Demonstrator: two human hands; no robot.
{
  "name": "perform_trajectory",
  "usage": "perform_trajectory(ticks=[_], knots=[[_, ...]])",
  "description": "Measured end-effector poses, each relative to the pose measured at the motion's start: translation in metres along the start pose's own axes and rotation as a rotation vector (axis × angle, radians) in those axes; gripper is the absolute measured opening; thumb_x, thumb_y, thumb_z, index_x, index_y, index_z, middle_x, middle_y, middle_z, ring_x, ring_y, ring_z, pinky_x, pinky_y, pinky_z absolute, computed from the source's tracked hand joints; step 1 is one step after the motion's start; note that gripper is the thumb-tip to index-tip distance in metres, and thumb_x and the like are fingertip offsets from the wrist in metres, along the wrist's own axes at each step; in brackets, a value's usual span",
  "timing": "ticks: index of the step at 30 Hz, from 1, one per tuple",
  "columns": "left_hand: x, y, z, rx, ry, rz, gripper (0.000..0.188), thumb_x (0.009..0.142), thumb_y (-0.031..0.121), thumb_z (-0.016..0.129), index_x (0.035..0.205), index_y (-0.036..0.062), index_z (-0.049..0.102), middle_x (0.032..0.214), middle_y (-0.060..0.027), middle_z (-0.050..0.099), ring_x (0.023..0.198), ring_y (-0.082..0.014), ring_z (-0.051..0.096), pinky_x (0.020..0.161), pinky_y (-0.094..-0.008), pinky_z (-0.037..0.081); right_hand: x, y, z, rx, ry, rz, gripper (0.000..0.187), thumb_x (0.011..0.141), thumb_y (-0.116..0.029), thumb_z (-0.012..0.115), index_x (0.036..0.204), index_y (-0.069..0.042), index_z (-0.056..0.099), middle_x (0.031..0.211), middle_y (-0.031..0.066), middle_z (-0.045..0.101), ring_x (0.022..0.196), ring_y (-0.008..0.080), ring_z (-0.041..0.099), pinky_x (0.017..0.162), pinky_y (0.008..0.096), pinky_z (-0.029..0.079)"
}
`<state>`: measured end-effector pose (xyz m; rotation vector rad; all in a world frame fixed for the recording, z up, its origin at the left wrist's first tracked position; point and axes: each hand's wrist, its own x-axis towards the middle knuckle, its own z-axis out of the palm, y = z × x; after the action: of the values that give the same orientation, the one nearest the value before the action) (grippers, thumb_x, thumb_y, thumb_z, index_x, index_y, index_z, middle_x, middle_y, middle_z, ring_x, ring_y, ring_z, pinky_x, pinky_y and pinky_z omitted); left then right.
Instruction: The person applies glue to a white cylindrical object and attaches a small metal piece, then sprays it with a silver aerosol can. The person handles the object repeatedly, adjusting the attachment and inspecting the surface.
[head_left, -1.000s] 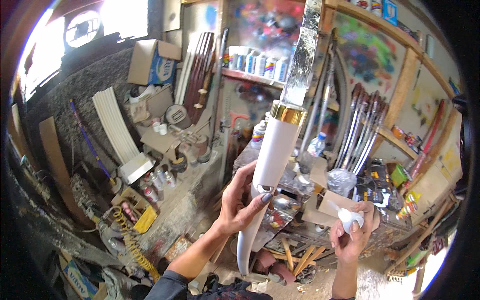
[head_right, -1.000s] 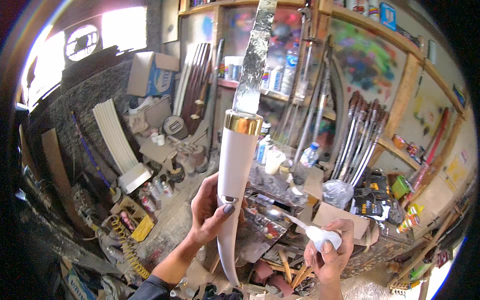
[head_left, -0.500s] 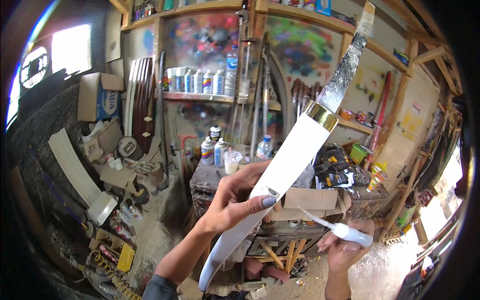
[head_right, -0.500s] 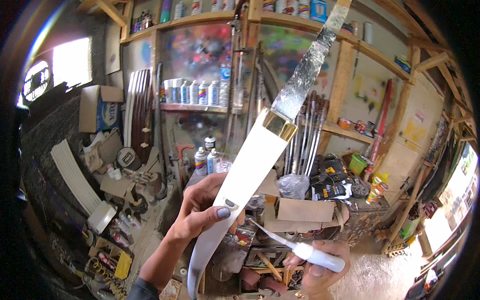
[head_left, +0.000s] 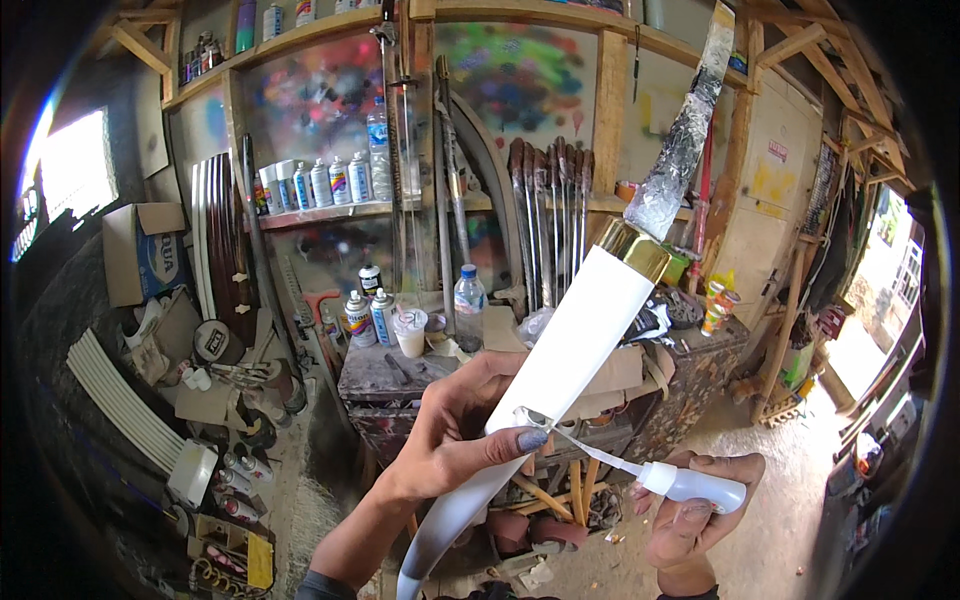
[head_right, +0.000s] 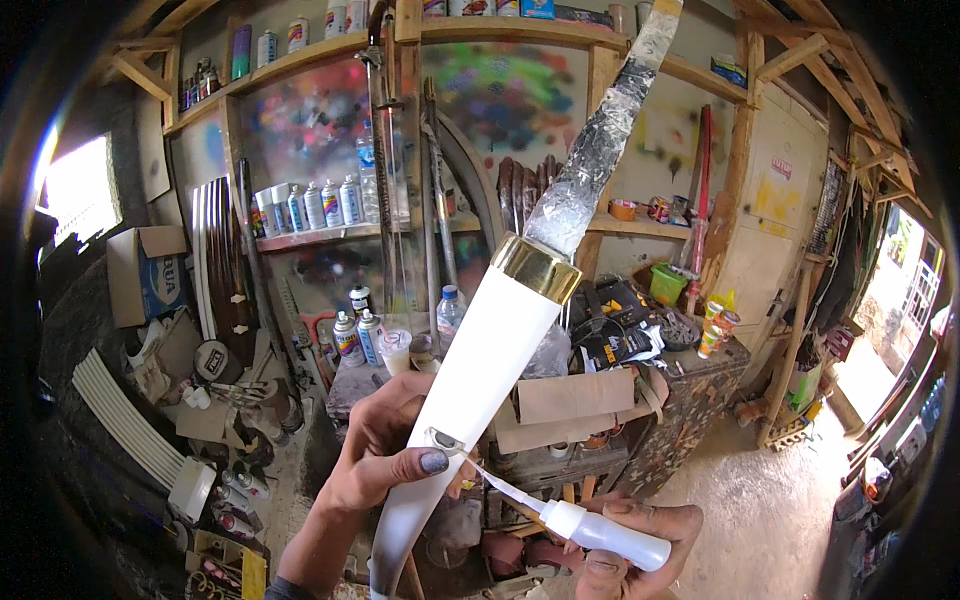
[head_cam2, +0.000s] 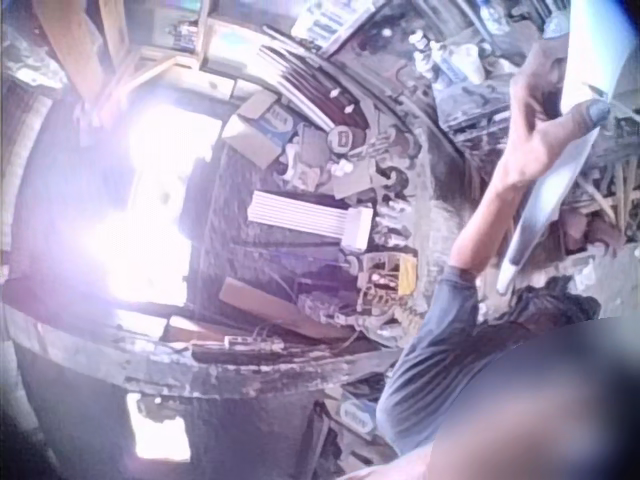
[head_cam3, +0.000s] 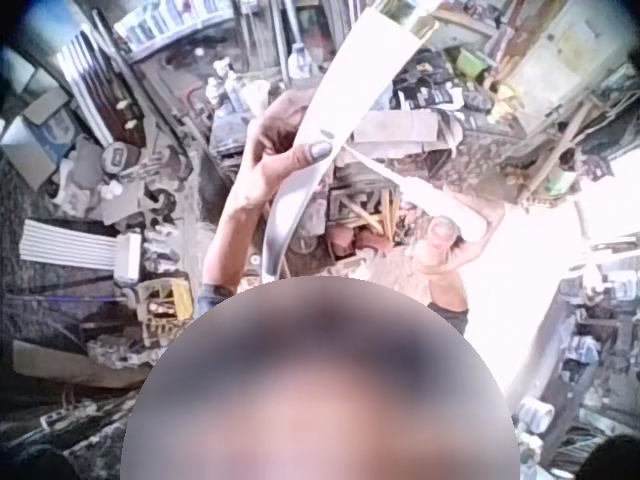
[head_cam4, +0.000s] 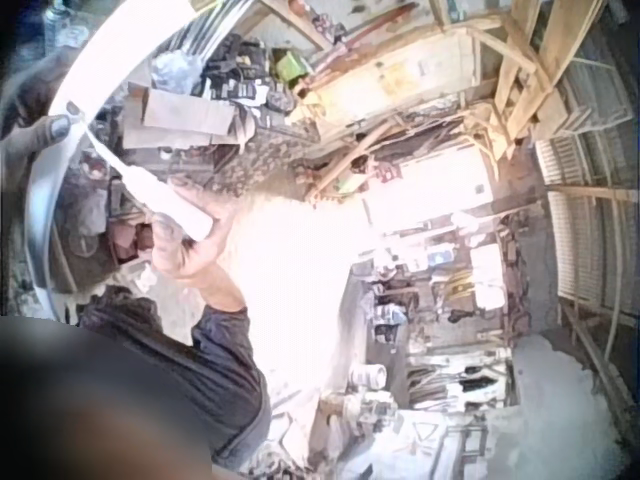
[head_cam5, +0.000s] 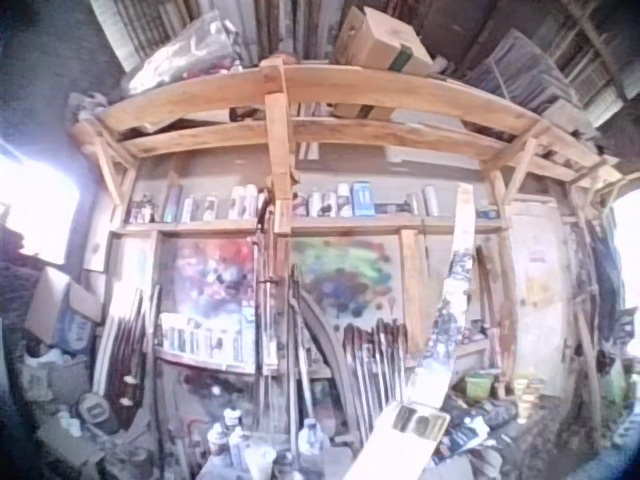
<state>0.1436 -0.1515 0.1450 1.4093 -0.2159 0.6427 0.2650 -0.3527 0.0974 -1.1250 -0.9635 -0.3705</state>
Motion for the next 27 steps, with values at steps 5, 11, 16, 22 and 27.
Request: perform_trajectory(ticks=[5,11,16,22,27], knots=[[0.002,-0.008,0.005,-0.008,-0.014,-0.007,0.054,0.083,0.004,0.074,0.13,-0.0051,0.048,0.103,-0.0126,0.066,0.088,-0.0129,0.062,0.075,-0.0274,0.051,0.001,-0.003,-0.005,-0.011,0.071,0.023,0.052,0.093,-0.047,0.059,0.104,-0.003,0.033,0.072,0.0135,0.051,0.05,0.0202,0.06,0.037,0.0268,0.047],[0.003,-0.017,0.013,0.012,0.022,0.014,0.054,0.083,0.004,0.074,0.13,-0.0051,0.048,0.108,-0.0138,0.066,0.09,-0.0136,0.062,0.077,-0.0277,0.051,0.0,-0.002,-0.008,-0.021,0.063,0.042,0.053,0.092,-0.047,0.06,0.105,-0.003,0.033,0.075,0.0139,0.051,0.049,0.0205,0.06,0.038,0.0273,0.049],[0.002,-0.021,0.015,0.027,0.025,-0.009,0.055,0.083,0.005,0.074,0.13,-0.0046,0.049,0.111,-0.0142,0.066,0.099,-0.0142,0.06,0.088,-0.0302,0.049,0.0,0.002,-0.007,-0.029,0.068,0.064,0.054,0.092,-0.047,0.06,0.105,-0.003,0.032,0.074,0.0153,0.053,0.05,0.0205,0.061,0.039,0.0274,0.05],[0.004,-0.024,0.015,0.046,0.019,-0.033,0.055,0.082,0.007,0.076,0.13,-0.0044,0.049,0.113,-0.0144,0.066,0.103,-0.0146,0.06,0.092,-0.0318,0.046,-0.002,0.006,-0.008,-0.016,0.031,0.137,0.054,0.092,-0.048,0.06,0.104,-0.004,0.031,0.074,0.0164,0.054,0.051,0.0203,0.061,0.04,0.0275,0.049],[0.005,-0.022,0.015,0.073,0.046,-0.05,0.055,0.082,0.007,0.076,0.129,-0.0046,0.05,0.114,-0.0143,0.065,0.105,-0.0151,0.059,0.094,-0.0325,0.046,-0.002,0.01,-0.007,0.008,0.023,0.117,0.053,0.092,-0.047,0.06,0.104,-0.005,0.03,0.072,0.0163,0.054,0.052,0.0194,0.061,0.041,0.0267,0.049]])
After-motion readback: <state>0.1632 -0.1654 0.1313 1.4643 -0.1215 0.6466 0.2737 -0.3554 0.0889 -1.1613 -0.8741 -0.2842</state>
